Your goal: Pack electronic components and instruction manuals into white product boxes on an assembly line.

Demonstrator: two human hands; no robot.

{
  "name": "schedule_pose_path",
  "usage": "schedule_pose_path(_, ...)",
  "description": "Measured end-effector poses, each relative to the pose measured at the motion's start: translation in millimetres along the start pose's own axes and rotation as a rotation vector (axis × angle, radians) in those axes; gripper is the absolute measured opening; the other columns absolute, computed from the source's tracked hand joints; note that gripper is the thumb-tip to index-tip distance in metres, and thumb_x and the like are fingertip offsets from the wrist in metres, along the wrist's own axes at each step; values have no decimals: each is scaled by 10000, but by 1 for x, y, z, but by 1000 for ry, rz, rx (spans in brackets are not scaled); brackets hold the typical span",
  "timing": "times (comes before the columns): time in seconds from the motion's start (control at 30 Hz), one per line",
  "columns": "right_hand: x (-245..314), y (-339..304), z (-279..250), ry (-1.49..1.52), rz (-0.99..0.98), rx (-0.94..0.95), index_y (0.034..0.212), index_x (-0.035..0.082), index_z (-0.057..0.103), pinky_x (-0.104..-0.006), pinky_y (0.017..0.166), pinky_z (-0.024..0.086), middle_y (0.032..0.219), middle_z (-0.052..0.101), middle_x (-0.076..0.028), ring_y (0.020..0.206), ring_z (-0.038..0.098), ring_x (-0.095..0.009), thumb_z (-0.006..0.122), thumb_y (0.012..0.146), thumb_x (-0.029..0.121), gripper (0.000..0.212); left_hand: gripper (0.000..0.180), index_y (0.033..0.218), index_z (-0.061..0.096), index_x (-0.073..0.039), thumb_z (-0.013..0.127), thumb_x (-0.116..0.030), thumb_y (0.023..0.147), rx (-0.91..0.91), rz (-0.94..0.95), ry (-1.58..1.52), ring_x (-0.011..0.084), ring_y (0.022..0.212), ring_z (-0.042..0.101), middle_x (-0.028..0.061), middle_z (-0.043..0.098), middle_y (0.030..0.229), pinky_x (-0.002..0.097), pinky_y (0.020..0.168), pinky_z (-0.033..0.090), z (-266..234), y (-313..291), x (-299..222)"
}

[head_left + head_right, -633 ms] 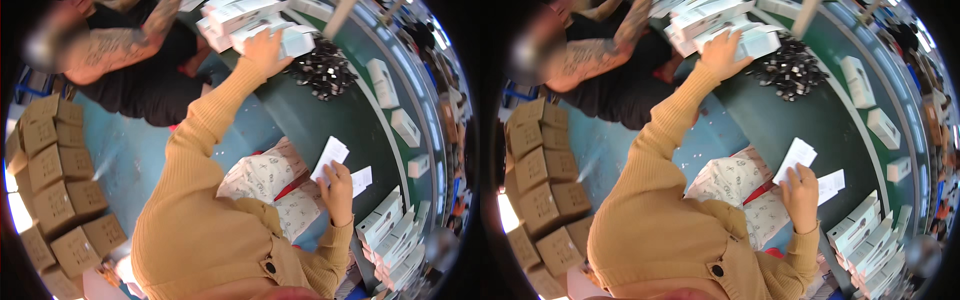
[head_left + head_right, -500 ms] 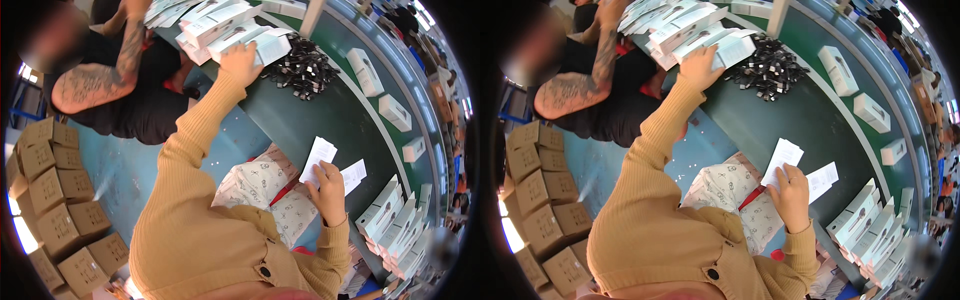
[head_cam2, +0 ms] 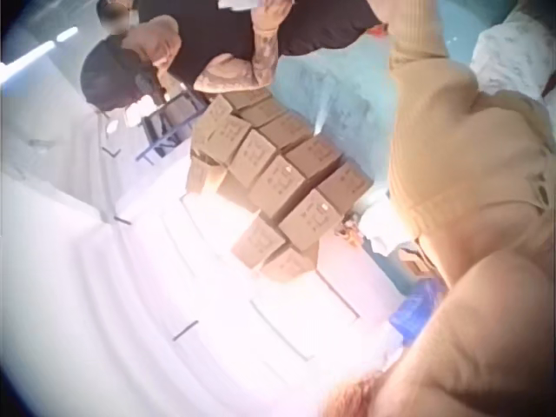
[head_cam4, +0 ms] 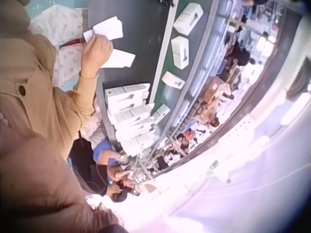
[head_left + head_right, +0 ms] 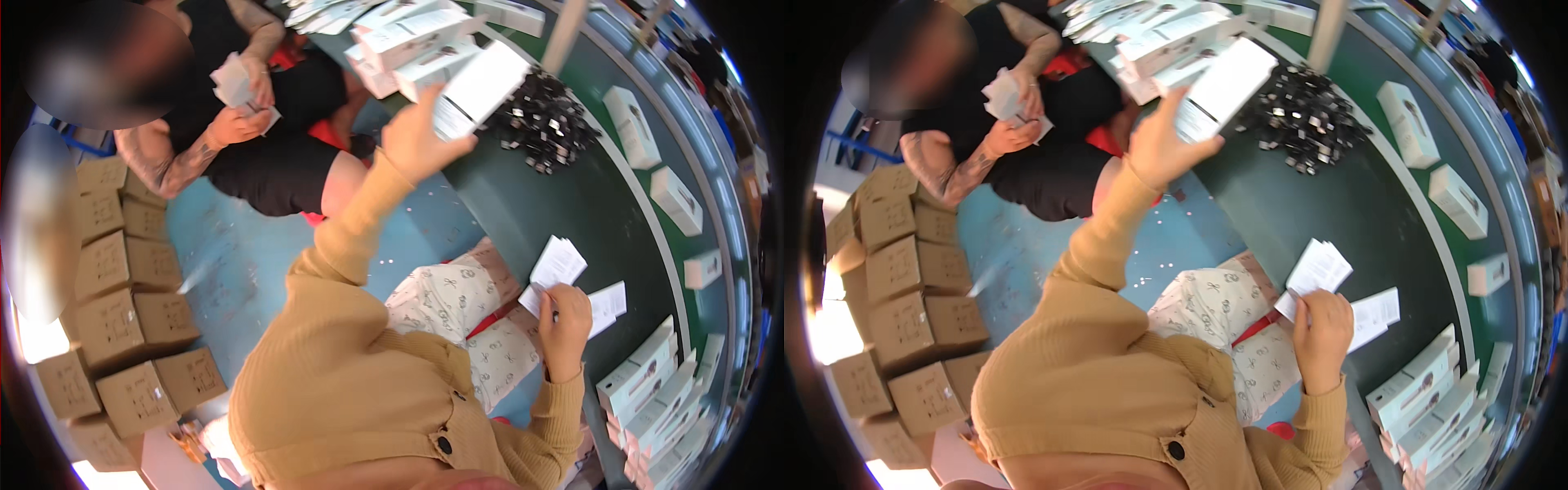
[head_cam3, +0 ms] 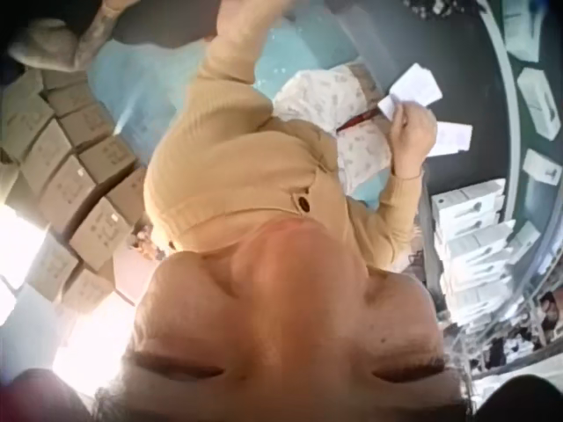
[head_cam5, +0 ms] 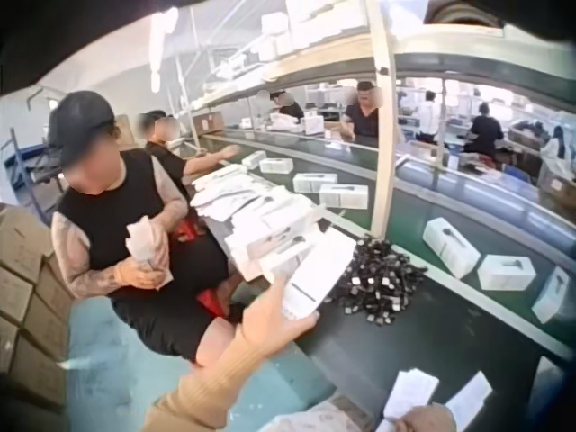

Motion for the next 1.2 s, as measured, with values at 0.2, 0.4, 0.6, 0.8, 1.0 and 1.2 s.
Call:
schedule_pose_path(0.2, -11, -10, 0, 156, 58, 12, 792, 10, 582, -405, 815, 453, 887, 622, -148, 856, 588, -331, 669, 751, 4, 96, 813, 1315, 387, 13, 812, -278, 686, 312, -19, -785, 194, 1144, 488, 154, 526, 1201, 318, 987, 380, 40, -56, -32)
schedule_pose_path(0.4, -24, -4, -45, 186, 139, -336, 804, -3, 598, -347, 790, 463, 915, 642, -130, 870, 599, -259, 667, 790, 8, 71, 809, 1307, 413, 19, 830, -259, 672, 555, 19, -876, 176, 1125, 489, 107, 541, 1176, 307, 976, 381, 65, -89, -58)
schedule_pose_path(0.6, -59, -21, -134, 541, 340, -805, 1027, -14, 530, -180, 498, 400, 838, 663, -100, 580, 624, -131, 589, 918, 67, 148, 817, 1361, 372, 18, 800, -141, 684, 797, -100, -1253, 165, 1195, 447, 77, 489, 1287, 306, 1033, 324, 86, -115, -60)
schedule_pose_path(0.8, -41, -25, -177, 630, 269, -626, 1118, -63, 575, -189, 491, 406, 876, 688, -120, 600, 647, -141, 608, 911, 73, 249, 859, 1381, 351, 28, 797, -190, 680, 1094, 2, -1212, 184, 1248, 419, 90, 459, 1338, 324, 1078, 270, 112, -145, -88)
schedule_pose_path(1.0, -59, -20, -165, 602, 334, -575, 1077, -48, 599, -189, 497, 409, 879, 690, -112, 622, 648, -126, 614, 904, 66, 208, 679, 1378, 318, 14, 553, -389, 884, 1197, -401, -1583, 299, 1114, 592, 178, 542, 1255, 386, 913, 503, 164, -119, -92)
schedule_pose_path(1.2, -66, 11, -150, 643, 350, -547, 1067, -54, 600, -186, 498, 407, 861, 681, -99, 603, 631, -105, 586, 915, 58, 189, 743, 1393, 306, 13, 592, -420, 860, 1300, -330, -1540, 314, 1157, 562, 198, 534, 1265, 389, 953, 478, 157, -108, -84)
Point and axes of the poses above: each hand's wrist, its own y-axis towards the middle knuckle, its own z-axis out of the palm, x = y × z, the point moved 8 cm from there along y, towards the middle knuckle
